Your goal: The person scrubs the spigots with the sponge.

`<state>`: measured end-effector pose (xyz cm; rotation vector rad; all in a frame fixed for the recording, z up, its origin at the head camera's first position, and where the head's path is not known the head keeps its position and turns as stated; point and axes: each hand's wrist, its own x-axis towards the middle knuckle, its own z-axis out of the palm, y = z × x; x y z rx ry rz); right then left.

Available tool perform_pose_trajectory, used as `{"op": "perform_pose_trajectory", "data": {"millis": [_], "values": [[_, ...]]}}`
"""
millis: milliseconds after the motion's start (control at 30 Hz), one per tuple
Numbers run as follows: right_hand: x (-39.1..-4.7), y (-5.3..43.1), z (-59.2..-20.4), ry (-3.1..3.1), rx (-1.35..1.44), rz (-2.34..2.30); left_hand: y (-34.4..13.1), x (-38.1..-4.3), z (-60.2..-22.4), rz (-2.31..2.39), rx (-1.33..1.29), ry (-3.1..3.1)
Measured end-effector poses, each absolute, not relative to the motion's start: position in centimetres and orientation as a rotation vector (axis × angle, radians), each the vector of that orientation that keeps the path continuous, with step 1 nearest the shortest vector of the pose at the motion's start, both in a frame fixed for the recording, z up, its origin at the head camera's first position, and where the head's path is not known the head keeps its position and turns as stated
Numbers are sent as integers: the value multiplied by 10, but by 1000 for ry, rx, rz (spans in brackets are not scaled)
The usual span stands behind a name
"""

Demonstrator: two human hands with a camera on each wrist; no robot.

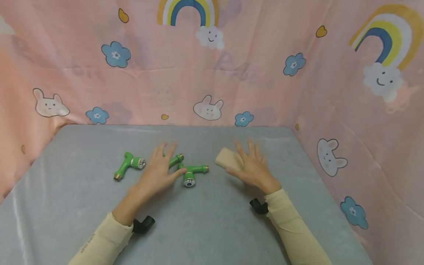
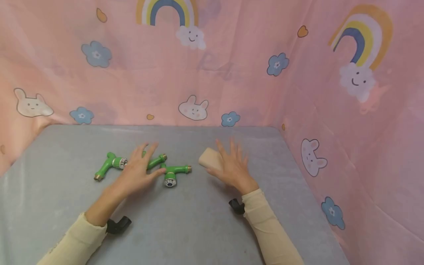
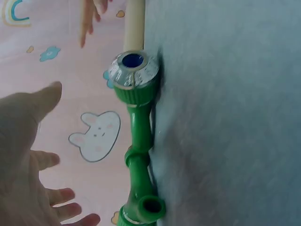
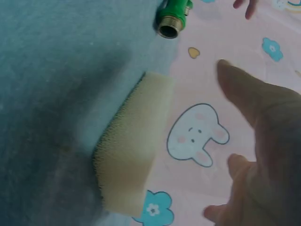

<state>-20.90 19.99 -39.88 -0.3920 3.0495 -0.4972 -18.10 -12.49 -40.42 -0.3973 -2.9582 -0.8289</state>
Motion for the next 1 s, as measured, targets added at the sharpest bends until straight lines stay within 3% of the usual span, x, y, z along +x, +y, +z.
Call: {"op": "perform_pose_trajectory", "data": {"millis": [1000], "values": [[-209,210,-411,2944,-522,-547,-103,-174,-426,-691,-489,-3039]]}}
